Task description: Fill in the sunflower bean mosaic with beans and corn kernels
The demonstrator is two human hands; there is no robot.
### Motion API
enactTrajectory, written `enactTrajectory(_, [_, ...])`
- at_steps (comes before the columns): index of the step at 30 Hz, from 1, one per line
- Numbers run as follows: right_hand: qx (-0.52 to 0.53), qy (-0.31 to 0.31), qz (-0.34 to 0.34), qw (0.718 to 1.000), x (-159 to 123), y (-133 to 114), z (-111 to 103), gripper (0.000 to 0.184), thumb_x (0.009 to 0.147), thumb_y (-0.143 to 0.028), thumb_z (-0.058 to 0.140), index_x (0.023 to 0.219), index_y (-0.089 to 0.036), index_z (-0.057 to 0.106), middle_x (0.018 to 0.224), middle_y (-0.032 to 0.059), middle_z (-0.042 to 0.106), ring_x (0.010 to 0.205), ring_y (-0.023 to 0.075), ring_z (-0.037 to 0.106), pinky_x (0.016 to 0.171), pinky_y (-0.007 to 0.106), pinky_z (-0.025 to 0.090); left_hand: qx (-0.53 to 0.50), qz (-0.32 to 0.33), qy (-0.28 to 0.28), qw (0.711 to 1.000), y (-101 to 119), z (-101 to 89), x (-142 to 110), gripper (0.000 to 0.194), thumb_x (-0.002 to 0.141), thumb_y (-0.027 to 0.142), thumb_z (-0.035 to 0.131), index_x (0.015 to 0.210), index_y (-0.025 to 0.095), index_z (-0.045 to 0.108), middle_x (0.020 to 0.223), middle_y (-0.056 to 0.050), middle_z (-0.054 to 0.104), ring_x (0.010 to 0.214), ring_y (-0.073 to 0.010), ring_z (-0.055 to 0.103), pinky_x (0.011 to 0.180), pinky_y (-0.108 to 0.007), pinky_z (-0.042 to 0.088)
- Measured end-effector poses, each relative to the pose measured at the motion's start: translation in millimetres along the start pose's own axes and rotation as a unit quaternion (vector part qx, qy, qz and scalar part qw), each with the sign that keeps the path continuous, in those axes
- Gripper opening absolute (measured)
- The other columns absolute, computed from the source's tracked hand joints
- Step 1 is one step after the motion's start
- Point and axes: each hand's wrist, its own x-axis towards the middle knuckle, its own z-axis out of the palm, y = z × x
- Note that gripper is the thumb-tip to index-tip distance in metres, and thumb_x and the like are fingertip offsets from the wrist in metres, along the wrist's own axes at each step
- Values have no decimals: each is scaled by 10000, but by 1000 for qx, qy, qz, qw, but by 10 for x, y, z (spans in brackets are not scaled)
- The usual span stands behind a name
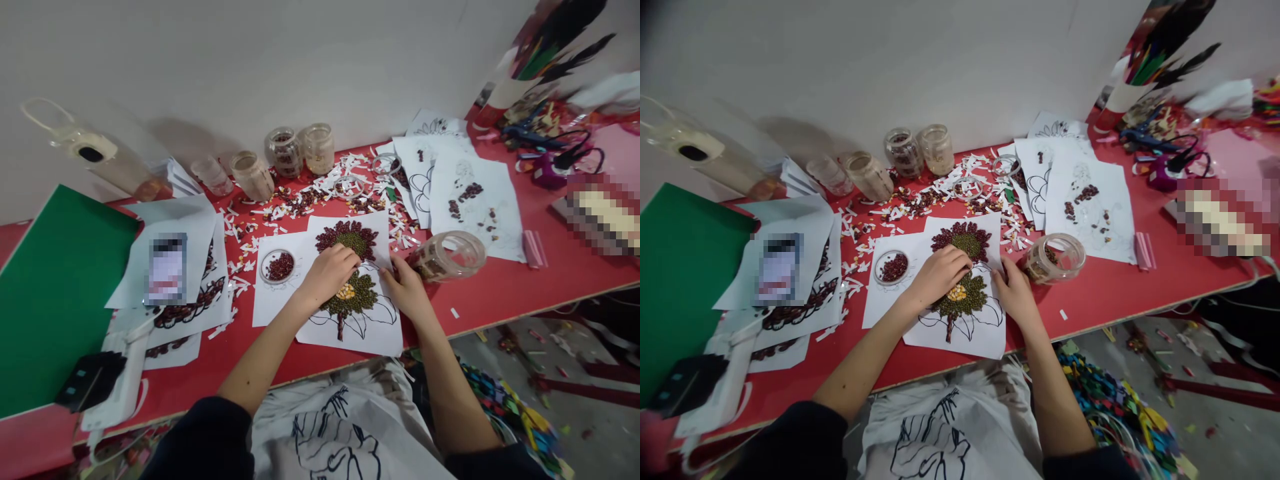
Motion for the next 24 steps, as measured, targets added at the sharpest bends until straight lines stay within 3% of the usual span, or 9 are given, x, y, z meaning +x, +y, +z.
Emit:
enactTrajectory(10, [5,-1,-7,1000,-3,-17,-7,444,887,-436,512,1228,-176,626,1092,129,733,963,280,651,874,408,504,38,12,-14,999,21,-8,-17,154,987,105,528,1004,167,667,1015,-58,669,955,-206,563,804,-312,426])
enactTrajectory(24, [2,-5,-10,1000,-2,-24,-13,399,891,-426,507,1169,-171,638,1034,120,729,901,264,636,827,386,498,18,-4,3,1000,-22,19,-36,149,998,121,521,972,162,663,962,-43,692,939,-203,586,801,-320,429])
